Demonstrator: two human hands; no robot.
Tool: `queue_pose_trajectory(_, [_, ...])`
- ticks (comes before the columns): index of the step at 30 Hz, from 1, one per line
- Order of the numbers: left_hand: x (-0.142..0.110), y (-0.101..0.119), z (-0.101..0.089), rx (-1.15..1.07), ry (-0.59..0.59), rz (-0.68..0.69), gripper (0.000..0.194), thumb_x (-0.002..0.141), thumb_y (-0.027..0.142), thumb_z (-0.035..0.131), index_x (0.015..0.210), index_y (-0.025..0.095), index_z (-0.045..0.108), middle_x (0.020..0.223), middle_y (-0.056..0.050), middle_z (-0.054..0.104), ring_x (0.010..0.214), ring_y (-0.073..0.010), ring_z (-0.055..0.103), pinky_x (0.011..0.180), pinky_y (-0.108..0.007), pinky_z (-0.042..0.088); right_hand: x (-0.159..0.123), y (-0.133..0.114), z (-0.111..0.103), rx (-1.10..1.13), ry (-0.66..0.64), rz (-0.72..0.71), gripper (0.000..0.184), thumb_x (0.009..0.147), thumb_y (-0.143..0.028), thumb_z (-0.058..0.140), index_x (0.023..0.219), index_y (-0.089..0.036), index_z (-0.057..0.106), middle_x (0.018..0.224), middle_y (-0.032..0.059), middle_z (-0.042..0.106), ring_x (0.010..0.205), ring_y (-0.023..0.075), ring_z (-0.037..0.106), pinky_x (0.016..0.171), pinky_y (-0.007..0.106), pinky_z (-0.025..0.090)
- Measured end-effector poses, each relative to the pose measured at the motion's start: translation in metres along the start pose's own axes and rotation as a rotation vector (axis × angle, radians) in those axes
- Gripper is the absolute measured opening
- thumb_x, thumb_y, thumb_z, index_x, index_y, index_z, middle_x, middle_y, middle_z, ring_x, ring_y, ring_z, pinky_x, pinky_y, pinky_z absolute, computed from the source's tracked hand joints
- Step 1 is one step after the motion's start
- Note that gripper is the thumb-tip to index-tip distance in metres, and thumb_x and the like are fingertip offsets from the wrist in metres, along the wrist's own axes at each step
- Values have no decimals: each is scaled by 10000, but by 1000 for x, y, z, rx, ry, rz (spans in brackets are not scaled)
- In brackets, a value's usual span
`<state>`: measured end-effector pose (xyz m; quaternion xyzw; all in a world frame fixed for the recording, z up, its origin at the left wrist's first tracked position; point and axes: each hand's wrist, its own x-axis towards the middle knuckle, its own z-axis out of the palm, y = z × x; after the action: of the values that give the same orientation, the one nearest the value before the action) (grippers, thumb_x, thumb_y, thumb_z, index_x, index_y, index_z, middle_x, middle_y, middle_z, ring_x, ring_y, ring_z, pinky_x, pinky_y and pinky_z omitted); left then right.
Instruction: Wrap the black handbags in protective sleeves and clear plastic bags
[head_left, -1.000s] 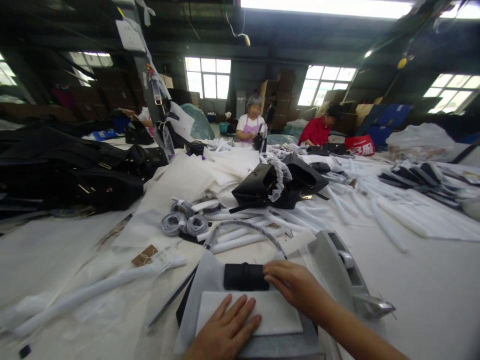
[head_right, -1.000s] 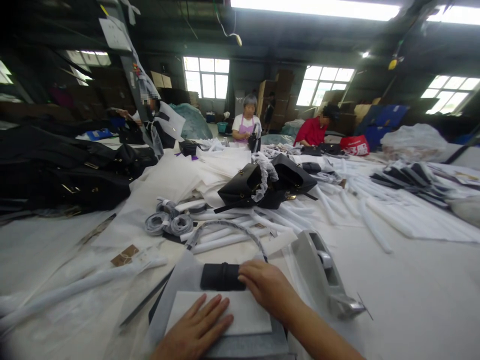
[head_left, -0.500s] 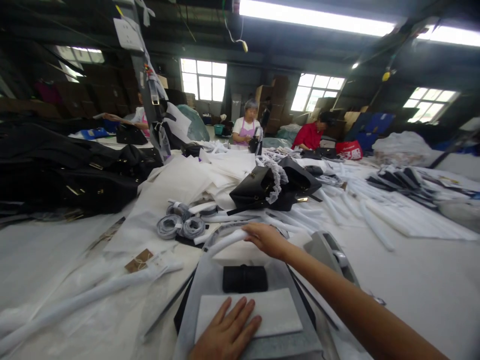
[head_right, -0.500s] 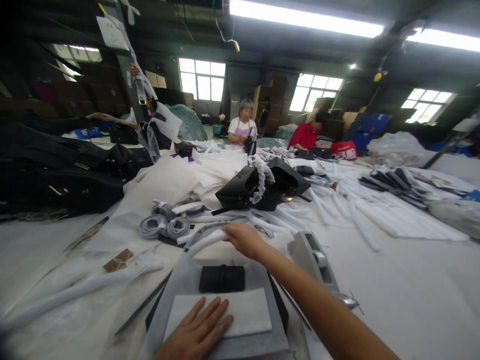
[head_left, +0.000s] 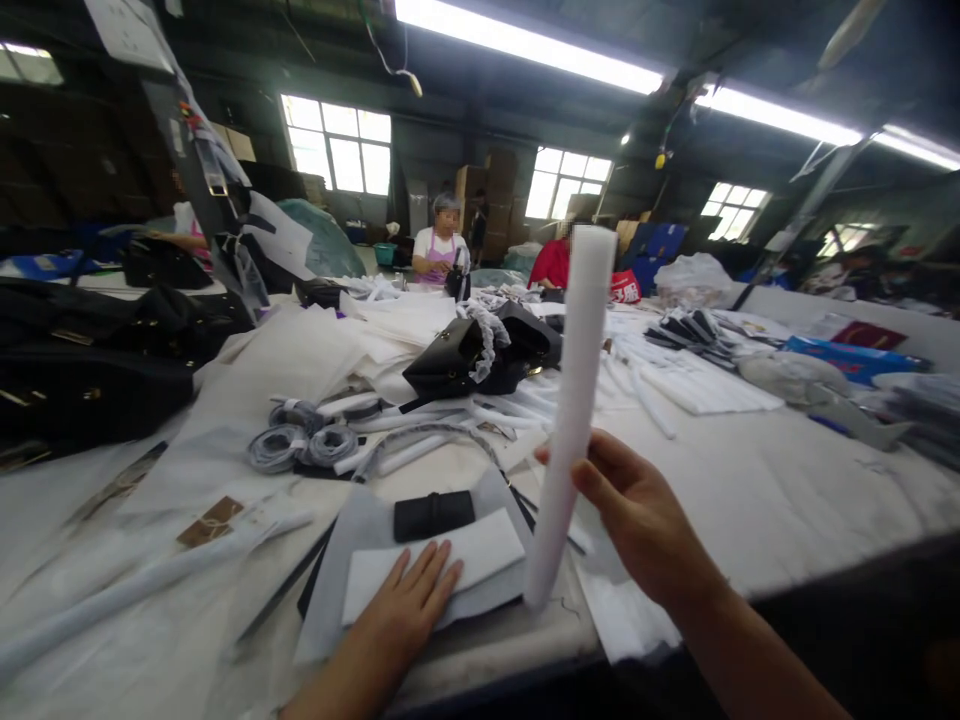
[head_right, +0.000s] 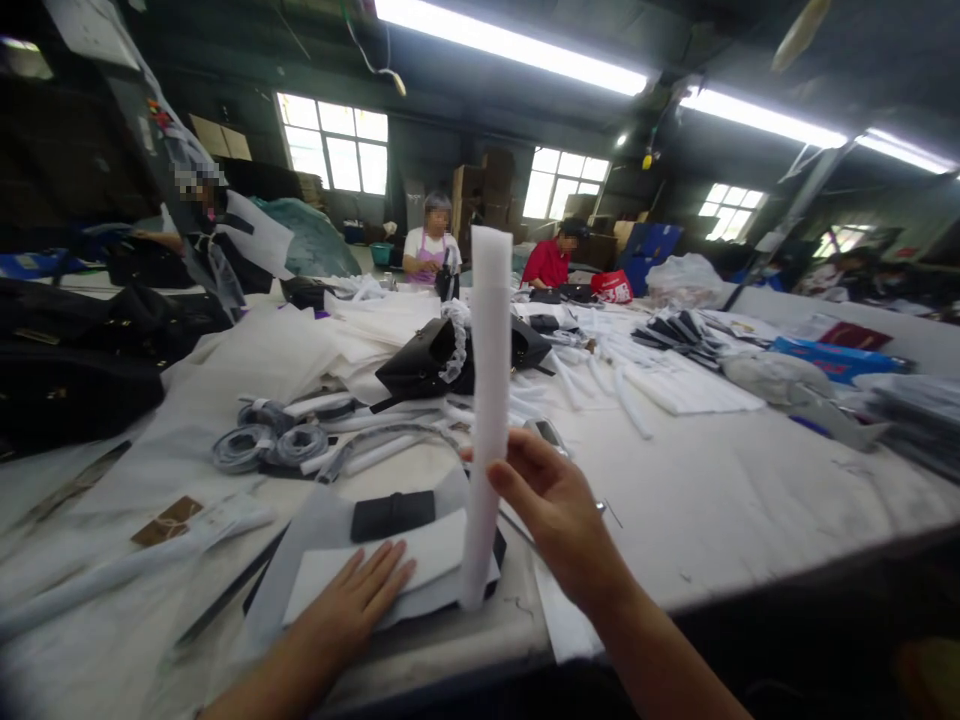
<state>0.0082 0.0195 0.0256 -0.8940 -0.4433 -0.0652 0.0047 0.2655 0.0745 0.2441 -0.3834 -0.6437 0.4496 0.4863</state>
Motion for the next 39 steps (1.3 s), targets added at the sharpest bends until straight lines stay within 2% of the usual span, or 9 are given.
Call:
queue_pose_trajectory(3, [6,-3,-34,-110,-117,3,658,830,-97,405,1452,111,459,1509,-234,441,1380,-359,462,1057,-559,461,-50,14,-35,-329,160,-26,277,859,-442,724,1087,-287,732,1053,19,786,966,219,740,810,268,609])
queue_pose_trajectory(6, [12,-14,-73,-225,-180,41,666,832,-31,515,1476,106,421,1530,-221,425,1370,-321,485,1093,-443,452,-93,35,-46,-727,130,-245,219,892,-435,680,1057,-305,744,1044,6,771,918,199,739,800,243,602])
queue_pose_trajectory(9, [20,-27,-104,-332,-227,114,662,842,44,587,1472,186,442,1524,-135,476,1285,-250,584,1083,-336,456,-126,61,-24,-976,-15,-536,234,973,-296,573,1152,-271,721,1068,38,747,940,194,713,864,269,575])
queue_pose_trajectory(13, [32,-39,-122,-408,-272,184,644,835,54,608,1441,239,493,1391,-78,627,1187,-234,653,1032,-313,482,-145,105,38,-1068,-61,-769,292,1002,-162,475,1163,-203,716,1025,59,765,844,213,706,812,334,559])
queue_pose_trajectory(17, [35,-39,-125,-422,-283,193,623,837,63,607,1432,218,509,1354,-90,654,1168,-258,664,1005,-329,496,-131,140,93,-1005,45,-658,248,997,-160,482,1091,-189,710,1003,75,766,765,223,700,686,336,542])
queue_pose_trajectory(21, [31,-33,-124,-413,-265,158,599,841,61,574,1427,167,506,1412,-123,601,1241,-281,619,1065,-394,468,-112,155,115,-984,91,-520,226,976,-138,492,1014,-204,704,931,90,755,759,236,702,647,337,549])
queue_pose_trajectory(28, [16,-24,-107,-382,-179,86,684,821,6,546,1476,159,424,1502,-121,506,1363,-233,505,1130,-364,413,-119,170,114,-897,125,-540,355,967,-69,436,1168,-206,695,1043,110,761,902,263,735,781,397,626])
queue_pose_trajectory(34, [-4,-6,-81,-261,-67,8,760,855,191,693,1521,149,330,1572,-199,375,1432,-306,402,1135,-451,414,-131,184,108,-783,83,-561,445,943,-24,380,1238,-183,673,1133,123,744,1022,234,733,863,355,636])
queue_pose_trajectory(39, [-13,9,-59,-162,12,-31,644,913,-33,467,1508,183,342,1589,-160,361,1475,-255,322,1181,-482,346,-134,168,75,-729,11,-612,468,931,-22,474,1309,-247,635,1157,78,746,1066,213,716,893,352,625])
